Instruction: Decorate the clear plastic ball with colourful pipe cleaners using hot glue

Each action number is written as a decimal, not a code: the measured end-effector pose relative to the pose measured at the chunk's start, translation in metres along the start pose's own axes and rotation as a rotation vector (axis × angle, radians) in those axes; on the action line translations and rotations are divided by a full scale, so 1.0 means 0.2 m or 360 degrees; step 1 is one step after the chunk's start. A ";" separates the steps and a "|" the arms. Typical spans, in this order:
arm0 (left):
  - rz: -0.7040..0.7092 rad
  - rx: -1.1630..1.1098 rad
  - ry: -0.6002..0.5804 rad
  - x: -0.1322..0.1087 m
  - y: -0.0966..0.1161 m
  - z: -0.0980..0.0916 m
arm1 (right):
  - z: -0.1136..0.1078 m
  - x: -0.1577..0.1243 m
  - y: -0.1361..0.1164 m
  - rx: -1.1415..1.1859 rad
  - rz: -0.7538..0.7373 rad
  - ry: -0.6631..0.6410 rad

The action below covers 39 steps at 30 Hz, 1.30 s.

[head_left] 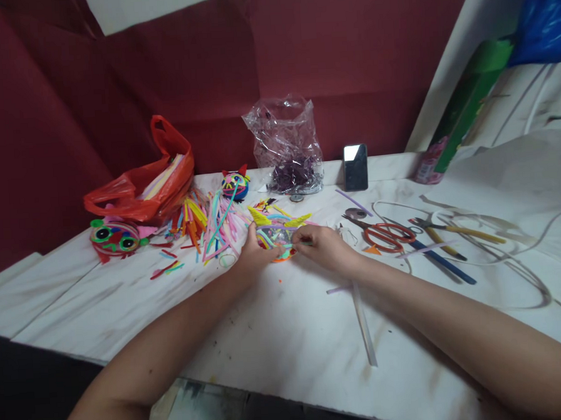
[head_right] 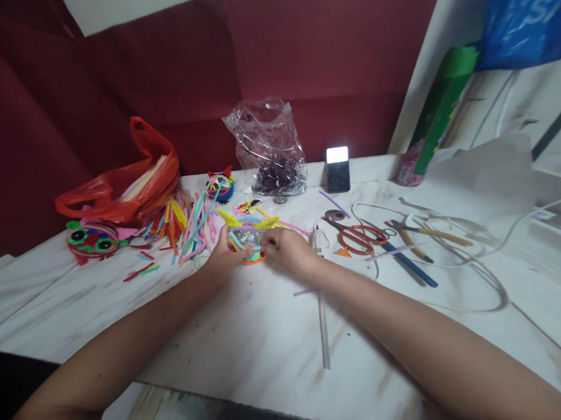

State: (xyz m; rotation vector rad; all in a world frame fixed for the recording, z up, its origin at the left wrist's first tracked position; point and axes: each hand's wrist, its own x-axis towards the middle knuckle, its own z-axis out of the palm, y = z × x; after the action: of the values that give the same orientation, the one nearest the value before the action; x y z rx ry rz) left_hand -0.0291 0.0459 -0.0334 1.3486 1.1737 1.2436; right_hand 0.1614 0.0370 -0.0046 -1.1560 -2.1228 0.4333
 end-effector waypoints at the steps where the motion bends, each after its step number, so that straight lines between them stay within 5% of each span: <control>1: -0.0006 -0.0003 -0.0010 0.00 0.01 0.00 | 0.01 0.00 0.00 -0.0016 -0.0071 0.0015; 9: -0.0052 -0.0139 -0.0138 -0.04 0.08 0.02 | -0.03 -0.03 0.02 -0.0569 -0.0891 0.0062; 14: -0.0085 -0.0072 -0.0104 -0.05 0.09 0.02 | -0.07 -0.02 0.02 -0.0749 -0.1109 -0.0043; 24: -0.0080 0.0021 -0.0163 -0.04 0.08 0.01 | -0.04 -0.01 0.07 -0.0545 -0.0992 -0.0030; 39: -0.0115 -0.0168 0.0076 -0.02 0.06 0.03 | 0.00 0.00 0.11 -0.0208 -0.0656 0.0176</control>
State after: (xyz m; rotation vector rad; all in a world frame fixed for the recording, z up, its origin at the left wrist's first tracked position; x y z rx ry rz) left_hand -0.0235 0.0413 -0.0222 1.1952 1.1634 1.2741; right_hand 0.1743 0.0498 -0.0170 -0.7591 -2.2417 0.0417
